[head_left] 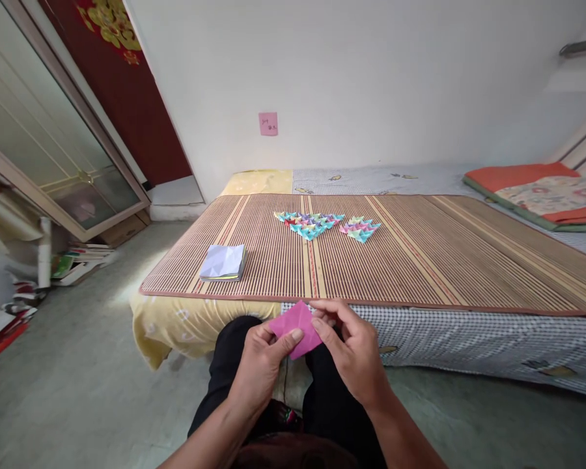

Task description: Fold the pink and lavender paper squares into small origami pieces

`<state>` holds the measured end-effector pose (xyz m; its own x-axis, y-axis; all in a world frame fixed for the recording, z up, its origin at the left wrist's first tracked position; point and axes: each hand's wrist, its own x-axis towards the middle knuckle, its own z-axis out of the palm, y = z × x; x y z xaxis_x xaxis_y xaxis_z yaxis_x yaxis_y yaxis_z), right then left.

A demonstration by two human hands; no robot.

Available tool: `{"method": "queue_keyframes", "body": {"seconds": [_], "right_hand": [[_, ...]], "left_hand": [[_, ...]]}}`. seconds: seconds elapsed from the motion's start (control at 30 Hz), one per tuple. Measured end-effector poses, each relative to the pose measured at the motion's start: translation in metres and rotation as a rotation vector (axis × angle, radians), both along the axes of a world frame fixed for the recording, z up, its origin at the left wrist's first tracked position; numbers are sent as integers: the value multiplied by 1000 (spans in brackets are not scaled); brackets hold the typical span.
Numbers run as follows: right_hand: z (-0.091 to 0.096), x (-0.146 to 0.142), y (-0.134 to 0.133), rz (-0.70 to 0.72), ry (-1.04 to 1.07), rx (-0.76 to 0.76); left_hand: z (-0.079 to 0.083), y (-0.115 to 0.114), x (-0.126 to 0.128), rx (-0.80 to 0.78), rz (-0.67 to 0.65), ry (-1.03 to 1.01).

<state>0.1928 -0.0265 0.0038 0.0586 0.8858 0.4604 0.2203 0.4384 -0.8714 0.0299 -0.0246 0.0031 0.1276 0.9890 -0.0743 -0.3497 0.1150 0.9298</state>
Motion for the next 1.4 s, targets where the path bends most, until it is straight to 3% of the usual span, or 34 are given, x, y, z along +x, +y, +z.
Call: {"method": "queue_keyframes", "body": {"seconds": [0.17,0.57,1.0,1.4], "right_hand": [[8,-6,-7,-128,-175,264],[-1,-7,-12,-155,-384,493],[-2,-10,-11,-211,-341,488],[-6,-11,-6,-133,-297,485]], "left_hand": [[0,-3,-1,45,18,72],[-5,-1,-4,103,61,129],[-5,-2,-6,83,80,178],[-8,1,-6,82,68,153]]}}
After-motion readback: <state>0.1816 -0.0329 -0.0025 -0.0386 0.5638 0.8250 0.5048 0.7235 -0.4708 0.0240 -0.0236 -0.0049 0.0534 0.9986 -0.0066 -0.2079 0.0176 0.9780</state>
